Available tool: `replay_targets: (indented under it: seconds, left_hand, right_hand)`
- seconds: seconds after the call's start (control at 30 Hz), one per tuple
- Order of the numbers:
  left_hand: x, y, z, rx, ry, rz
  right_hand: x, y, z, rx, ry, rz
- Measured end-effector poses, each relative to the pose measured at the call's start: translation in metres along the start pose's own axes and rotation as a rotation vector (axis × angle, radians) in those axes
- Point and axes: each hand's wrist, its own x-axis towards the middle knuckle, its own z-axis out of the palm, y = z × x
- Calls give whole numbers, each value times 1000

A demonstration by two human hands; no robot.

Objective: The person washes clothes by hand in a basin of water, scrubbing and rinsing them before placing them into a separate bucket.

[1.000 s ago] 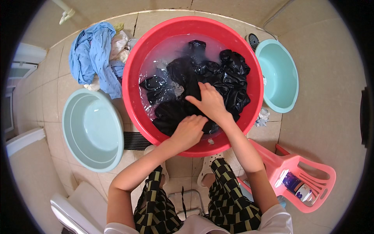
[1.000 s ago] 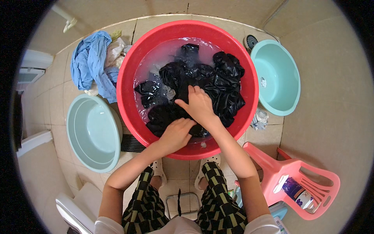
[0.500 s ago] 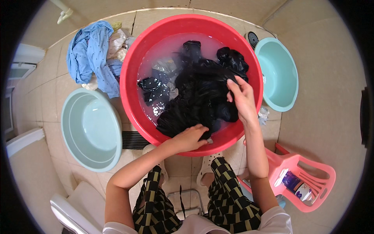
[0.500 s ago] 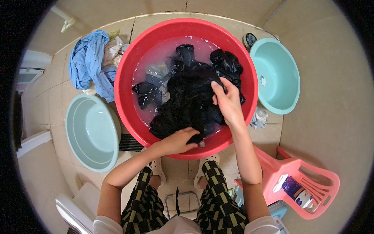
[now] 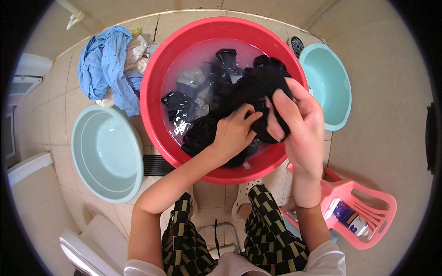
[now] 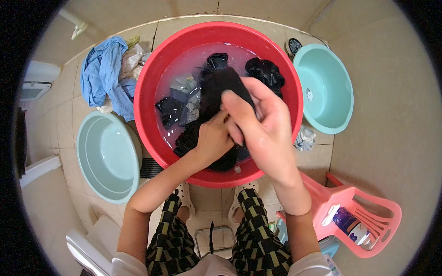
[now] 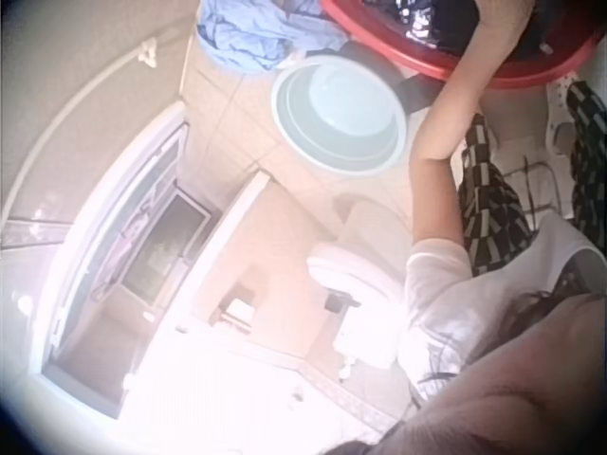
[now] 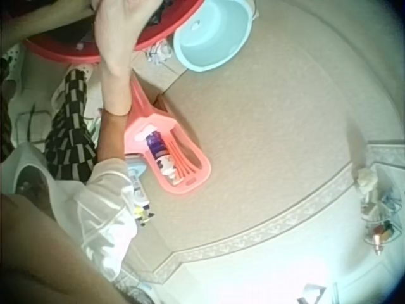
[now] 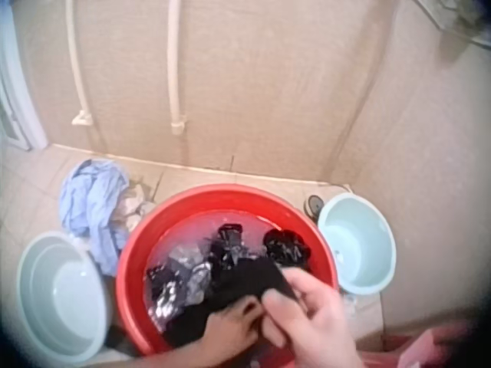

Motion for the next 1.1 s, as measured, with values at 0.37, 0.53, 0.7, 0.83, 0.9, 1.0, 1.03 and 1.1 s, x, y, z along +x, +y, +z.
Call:
replay_targets:
  seconds: [0.37,0.53,0.7,0.83,0.9,1.0,1.03,1.1]
  left_hand:
    - [26,-11,-111,-218,363,-47]
    - [29,-39,-147,-481,620,-213]
    - [35,-76,-142,-322,625,-178]
    - [18,-112,-115,166,339,-229]
    - [14,-119,-98,308,112,-281]
    - [9,-93,-70,792,-276,-310]
    - [7,-89,-58,944,-252,-169]
    - [0,-89,-39,929,-205,138]
  right_hand:
    - [74,131,-50,-145,30,119]
    - [46,195,-54,-1333,-123,-512]
    - [41,165,-82,-1391,-178,-324]
    - [33,121,-110,-734,29,-76]
    - [27,91,-124,-586,188,-65]
    - [29,71,-145,-669,359,-195]
    - [31,64,-144,-652,464,-186]
    - [44,63,-142,-583,552,-309]
